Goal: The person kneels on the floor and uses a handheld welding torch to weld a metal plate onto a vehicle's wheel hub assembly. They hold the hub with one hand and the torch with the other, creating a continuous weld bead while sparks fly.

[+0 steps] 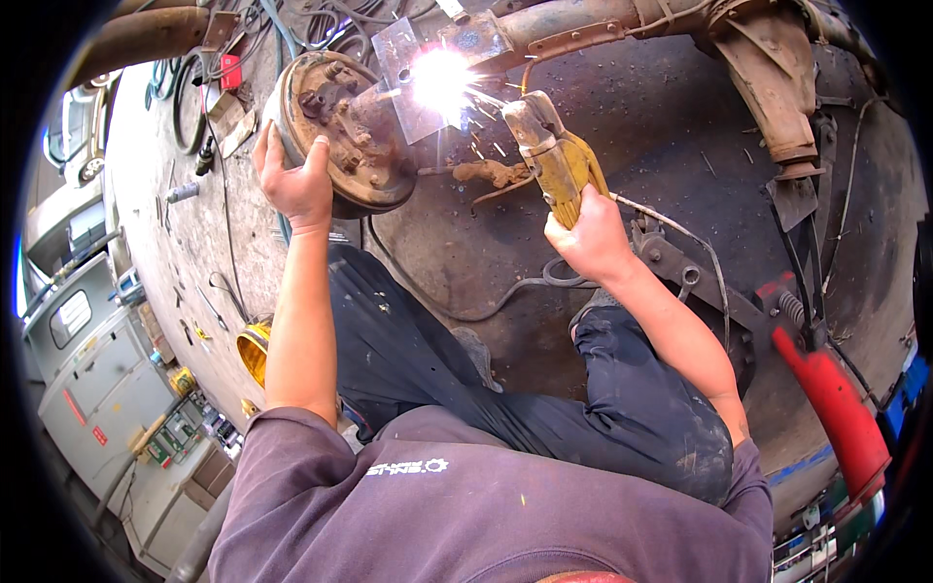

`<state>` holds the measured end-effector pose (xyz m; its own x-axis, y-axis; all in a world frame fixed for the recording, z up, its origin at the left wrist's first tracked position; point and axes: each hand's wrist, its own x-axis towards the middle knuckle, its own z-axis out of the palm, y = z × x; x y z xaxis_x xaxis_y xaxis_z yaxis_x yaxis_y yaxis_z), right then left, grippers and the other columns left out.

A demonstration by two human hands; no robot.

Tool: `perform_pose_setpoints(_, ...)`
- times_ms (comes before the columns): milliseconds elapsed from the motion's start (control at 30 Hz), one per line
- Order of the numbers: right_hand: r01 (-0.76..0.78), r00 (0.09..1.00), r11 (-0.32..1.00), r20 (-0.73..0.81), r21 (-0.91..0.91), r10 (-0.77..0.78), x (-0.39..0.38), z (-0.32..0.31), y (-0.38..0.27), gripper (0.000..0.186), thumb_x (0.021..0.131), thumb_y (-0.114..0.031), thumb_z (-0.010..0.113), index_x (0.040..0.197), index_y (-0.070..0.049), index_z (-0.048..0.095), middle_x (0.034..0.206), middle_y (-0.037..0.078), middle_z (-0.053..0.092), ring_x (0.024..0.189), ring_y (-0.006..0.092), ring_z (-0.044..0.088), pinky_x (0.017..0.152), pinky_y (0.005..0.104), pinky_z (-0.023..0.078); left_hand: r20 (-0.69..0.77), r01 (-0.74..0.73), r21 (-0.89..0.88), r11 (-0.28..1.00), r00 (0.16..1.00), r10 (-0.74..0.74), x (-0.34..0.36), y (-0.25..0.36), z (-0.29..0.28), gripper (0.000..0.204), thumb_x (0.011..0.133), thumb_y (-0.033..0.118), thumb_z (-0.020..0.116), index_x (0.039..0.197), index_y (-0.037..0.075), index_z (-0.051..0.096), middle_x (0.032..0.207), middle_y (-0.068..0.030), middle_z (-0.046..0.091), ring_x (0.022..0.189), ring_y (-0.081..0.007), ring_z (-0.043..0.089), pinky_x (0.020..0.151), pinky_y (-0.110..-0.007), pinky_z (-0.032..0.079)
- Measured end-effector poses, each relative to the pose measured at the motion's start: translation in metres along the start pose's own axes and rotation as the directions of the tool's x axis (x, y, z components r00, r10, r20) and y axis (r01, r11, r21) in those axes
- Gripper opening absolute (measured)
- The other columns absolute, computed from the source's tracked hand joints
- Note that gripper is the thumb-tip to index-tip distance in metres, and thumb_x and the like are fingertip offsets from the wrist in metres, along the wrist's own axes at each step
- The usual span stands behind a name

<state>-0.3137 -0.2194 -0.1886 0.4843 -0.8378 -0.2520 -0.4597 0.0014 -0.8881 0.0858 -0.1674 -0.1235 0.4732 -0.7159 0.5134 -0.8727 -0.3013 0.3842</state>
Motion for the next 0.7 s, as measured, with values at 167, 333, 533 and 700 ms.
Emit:
perform_pose_setpoints(167,0.006,1.0,1.0,-0.011,0.005,-0.006,-0.0001,0.0006,-0.004,0.035,0.084,-0.017,0.076,0.098,0.01,0.06,0.085,0.031,0.07,0.085,0.0482,0.073,0.077,0.0483,0.059,-0.003,-0.002,0.005,1.0,1.0,0.002,-0.0006,-0.002,-0.0007,0.068,0.073,0.017,0.088,0.132,-0.01,0.067,0.137,-0.021,0.065,0.13,-0.0372,0.061,0.115,-0.042,0.045)
perform_pose_setpoints(333,-0.03,1.0,0.999,-0.003,-0.011,0.03,0.0002,0.0016,-0.0021,0.036,0.083,-0.017,0.077,0.101,0.01,0.061,0.087,0.03,0.071,0.086,0.0468,0.073,0.077,0.0467,0.059,0.0,0.001,0.011,1.0,1.0,-0.001,-0.0005,-0.0002,-0.0005,0.068,0.073,0.017,0.088,0.132,-0.01,0.068,0.137,-0.0215,0.065,0.13,-0.0374,0.061,0.115,-0.042,0.045)
perform_pose_setpoints(533,-0.011,1.0,1.0,-0.003,-0.018,0.011,0.0016,0.003,0.0013,0.037,0.083,-0.017,0.077,0.103,0.01,0.062,0.088,0.029,0.072,0.087,0.046,0.073,0.078,0.0462,0.059,-0.001,-0.002,0.016,1.0,1.0,0.002,-0.0005,0.0015,-0.001,0.067,0.073,0.017,0.088,0.131,-0.009,0.068,0.137,-0.0217,0.065,0.13,-0.0375,0.06,0.115,-0.042,0.045)
perform_pose_setpoints(700,-0.018,1.0,1.0,0.009,-0.011,0.018,0.002,0.0013,0.0002,0.038,0.083,-0.017,0.077,0.104,0.01,0.062,0.089,0.029,0.072,0.088,0.0465,0.073,0.078,0.0469,0.059,-0.006,0.002,0.015,1.0,1.0,-0.002,-0.0004,0.0027,-0.0009,0.066,0.073,0.017,0.088,0.131,-0.009,0.068,0.136,-0.0213,0.065,0.129,-0.0375,0.06,0.115,-0.042,0.045)
